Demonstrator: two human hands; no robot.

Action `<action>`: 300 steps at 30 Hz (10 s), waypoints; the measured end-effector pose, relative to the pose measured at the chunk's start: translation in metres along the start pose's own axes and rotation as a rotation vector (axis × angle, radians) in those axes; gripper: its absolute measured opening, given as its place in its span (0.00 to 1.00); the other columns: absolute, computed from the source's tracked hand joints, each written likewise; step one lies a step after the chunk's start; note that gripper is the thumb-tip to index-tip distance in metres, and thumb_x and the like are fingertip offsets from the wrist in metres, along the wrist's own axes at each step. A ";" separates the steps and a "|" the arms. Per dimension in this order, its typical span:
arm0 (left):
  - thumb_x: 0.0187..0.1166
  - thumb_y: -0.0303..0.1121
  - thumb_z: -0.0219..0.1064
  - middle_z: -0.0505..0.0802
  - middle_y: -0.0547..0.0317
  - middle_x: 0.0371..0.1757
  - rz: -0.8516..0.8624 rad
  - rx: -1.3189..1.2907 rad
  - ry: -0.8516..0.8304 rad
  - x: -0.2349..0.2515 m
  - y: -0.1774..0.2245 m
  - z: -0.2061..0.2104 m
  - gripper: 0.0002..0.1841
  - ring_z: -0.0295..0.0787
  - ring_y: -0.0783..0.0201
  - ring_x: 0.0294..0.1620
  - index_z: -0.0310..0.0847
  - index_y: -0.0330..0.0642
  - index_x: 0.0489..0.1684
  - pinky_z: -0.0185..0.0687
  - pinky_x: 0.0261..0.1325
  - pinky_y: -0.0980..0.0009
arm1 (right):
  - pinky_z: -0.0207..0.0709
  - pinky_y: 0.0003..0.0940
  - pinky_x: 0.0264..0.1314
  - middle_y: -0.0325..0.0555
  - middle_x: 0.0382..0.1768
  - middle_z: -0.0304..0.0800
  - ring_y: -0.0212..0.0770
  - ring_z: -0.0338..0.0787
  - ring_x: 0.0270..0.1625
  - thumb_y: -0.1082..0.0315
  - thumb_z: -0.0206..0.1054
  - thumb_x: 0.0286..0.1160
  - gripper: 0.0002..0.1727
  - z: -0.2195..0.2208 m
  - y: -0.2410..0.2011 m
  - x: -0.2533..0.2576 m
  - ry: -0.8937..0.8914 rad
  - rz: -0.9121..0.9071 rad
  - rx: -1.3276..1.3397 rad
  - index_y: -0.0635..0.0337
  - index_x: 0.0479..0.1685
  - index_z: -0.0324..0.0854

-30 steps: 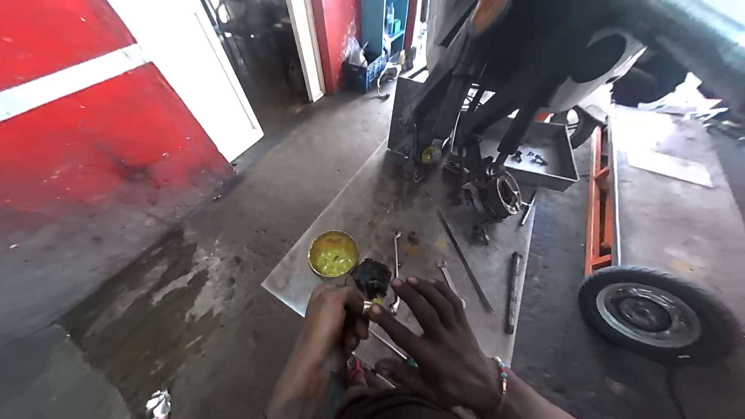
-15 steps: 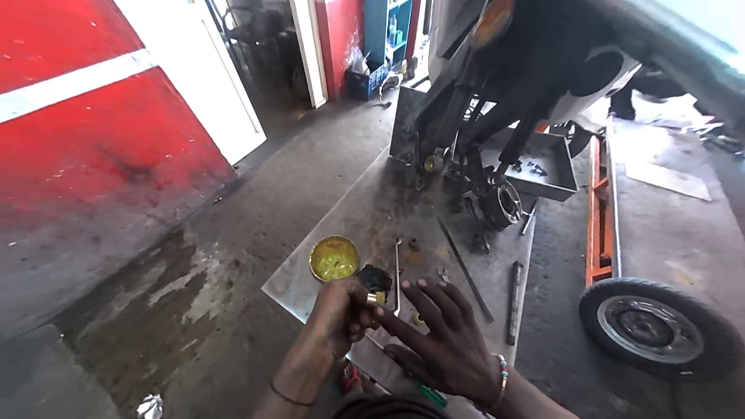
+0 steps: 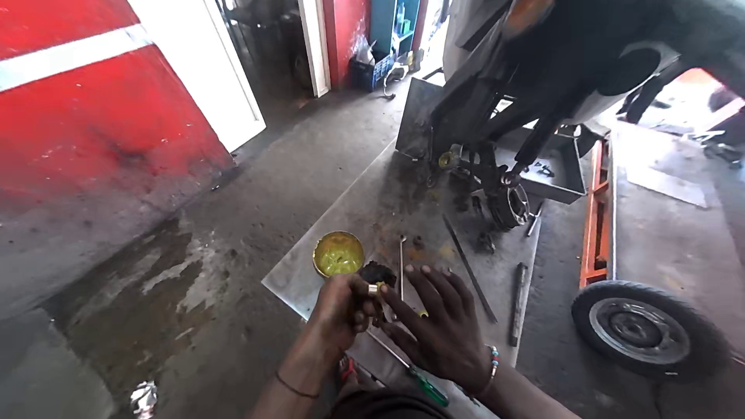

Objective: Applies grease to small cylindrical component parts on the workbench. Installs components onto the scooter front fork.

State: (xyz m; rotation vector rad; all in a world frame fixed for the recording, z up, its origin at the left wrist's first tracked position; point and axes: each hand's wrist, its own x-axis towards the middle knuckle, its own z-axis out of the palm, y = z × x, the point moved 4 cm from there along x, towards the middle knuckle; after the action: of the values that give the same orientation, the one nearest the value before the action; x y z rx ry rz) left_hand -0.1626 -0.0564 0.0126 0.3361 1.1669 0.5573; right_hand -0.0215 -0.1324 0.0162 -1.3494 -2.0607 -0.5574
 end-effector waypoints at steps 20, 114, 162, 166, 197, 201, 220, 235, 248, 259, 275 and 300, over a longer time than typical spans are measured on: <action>0.77 0.13 0.55 0.85 0.58 0.11 0.539 0.155 0.086 -0.006 0.014 -0.018 0.15 0.76 0.73 0.07 0.73 0.38 0.18 0.70 0.11 0.81 | 0.77 0.41 0.69 0.40 0.68 0.82 0.37 0.79 0.71 0.45 0.59 0.84 0.21 0.017 0.029 0.025 -0.146 0.693 0.818 0.48 0.47 0.92; 0.80 0.32 0.69 0.93 0.60 0.35 1.806 0.852 0.207 -0.097 0.028 -0.024 0.09 0.90 0.80 0.38 0.71 0.43 0.36 0.82 0.39 0.88 | 0.75 0.44 0.50 0.45 0.38 0.86 0.45 0.83 0.43 0.36 0.51 0.85 0.31 -0.053 -0.031 0.074 -0.185 0.149 0.611 0.42 0.73 0.83; 0.60 0.13 0.73 0.93 0.75 0.27 1.358 0.322 0.179 -0.074 0.020 -0.060 0.18 0.92 0.75 0.25 0.74 0.52 0.23 0.96 0.34 0.75 | 0.67 0.54 0.81 0.67 0.76 0.75 0.64 0.73 0.80 0.73 0.61 0.80 0.19 0.174 0.001 -0.041 -1.037 0.560 0.329 0.74 0.65 0.80; 0.57 0.12 0.71 0.92 0.73 0.24 1.296 0.247 0.159 -0.057 0.014 -0.061 0.18 0.91 0.74 0.22 0.74 0.52 0.22 0.94 0.30 0.75 | 0.73 0.57 0.76 0.62 0.71 0.81 0.60 0.80 0.76 0.71 0.68 0.74 0.22 0.163 0.015 -0.027 -0.897 0.835 0.509 0.66 0.69 0.81; 0.72 0.25 0.74 0.98 0.58 0.48 0.818 0.550 -0.445 -0.037 0.009 -0.025 0.10 0.98 0.65 0.37 0.77 0.47 0.41 0.95 0.40 0.72 | 0.88 0.26 0.54 0.38 0.51 0.94 0.31 0.93 0.48 0.82 0.76 0.63 0.34 -0.019 0.023 0.011 -0.135 0.721 1.458 0.55 0.74 0.75; 0.68 0.23 0.69 0.95 0.57 0.45 0.602 0.839 -0.123 0.009 -0.010 -0.029 0.13 0.94 0.66 0.39 0.77 0.38 0.49 0.90 0.43 0.69 | 0.90 0.29 0.53 0.41 0.48 0.95 0.35 0.95 0.47 0.83 0.76 0.59 0.39 -0.021 0.037 -0.017 -0.068 0.878 1.377 0.53 0.77 0.74; 0.81 0.37 0.63 0.90 0.40 0.64 0.641 1.789 0.258 0.165 -0.072 0.016 0.17 0.86 0.42 0.68 0.90 0.35 0.57 0.78 0.70 0.46 | 0.90 0.33 0.54 0.46 0.45 0.96 0.39 0.96 0.45 0.82 0.76 0.56 0.39 -0.043 0.061 -0.096 0.221 1.341 1.335 0.57 0.77 0.75; 0.77 0.28 0.65 0.72 0.24 0.82 0.903 1.474 0.304 0.081 -0.039 0.086 0.29 0.71 0.27 0.80 0.69 0.25 0.79 0.67 0.80 0.36 | 0.85 0.25 0.47 0.42 0.41 0.91 0.29 0.89 0.40 0.82 0.74 0.65 0.17 0.008 0.196 -0.034 -0.026 1.184 1.456 0.68 0.55 0.85; 0.76 0.13 0.58 0.76 0.24 0.75 1.158 1.006 0.530 0.042 0.030 0.248 0.25 0.80 0.51 0.71 0.63 0.12 0.74 0.74 0.73 0.71 | 0.83 0.29 0.39 0.50 0.37 0.90 0.31 0.85 0.31 0.76 0.75 0.70 0.14 0.095 0.254 0.048 0.161 0.851 1.808 0.73 0.53 0.85; 0.72 0.16 0.65 0.83 0.43 0.67 1.169 1.017 0.644 0.070 0.056 0.217 0.28 0.84 0.70 0.59 0.67 0.27 0.75 0.81 0.62 0.74 | 0.83 0.39 0.46 0.56 0.41 0.92 0.41 0.88 0.38 0.75 0.77 0.69 0.16 0.114 0.252 0.064 0.151 0.824 1.933 0.73 0.54 0.86; 0.65 0.13 0.67 0.89 0.51 0.58 1.186 1.161 0.573 0.067 0.065 0.223 0.34 0.91 0.78 0.47 0.61 0.24 0.77 0.88 0.50 0.80 | 0.83 0.41 0.53 0.61 0.48 0.91 0.46 0.89 0.46 0.77 0.77 0.68 0.17 0.117 0.255 0.068 0.145 0.681 1.904 0.73 0.56 0.87; 0.59 0.15 0.62 0.87 0.50 0.60 1.203 1.156 0.581 0.069 0.062 0.217 0.37 0.90 0.77 0.48 0.55 0.25 0.76 0.88 0.50 0.78 | 0.64 0.55 0.82 0.56 0.75 0.81 0.52 0.78 0.79 0.79 0.68 0.70 0.32 0.077 0.220 0.049 0.062 0.690 1.527 0.64 0.80 0.74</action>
State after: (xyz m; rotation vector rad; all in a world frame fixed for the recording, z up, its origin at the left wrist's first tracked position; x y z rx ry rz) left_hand 0.0437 0.0416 0.0716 2.0581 1.7036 0.9882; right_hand 0.1463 0.0358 -0.0018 -0.8395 -1.1397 1.0628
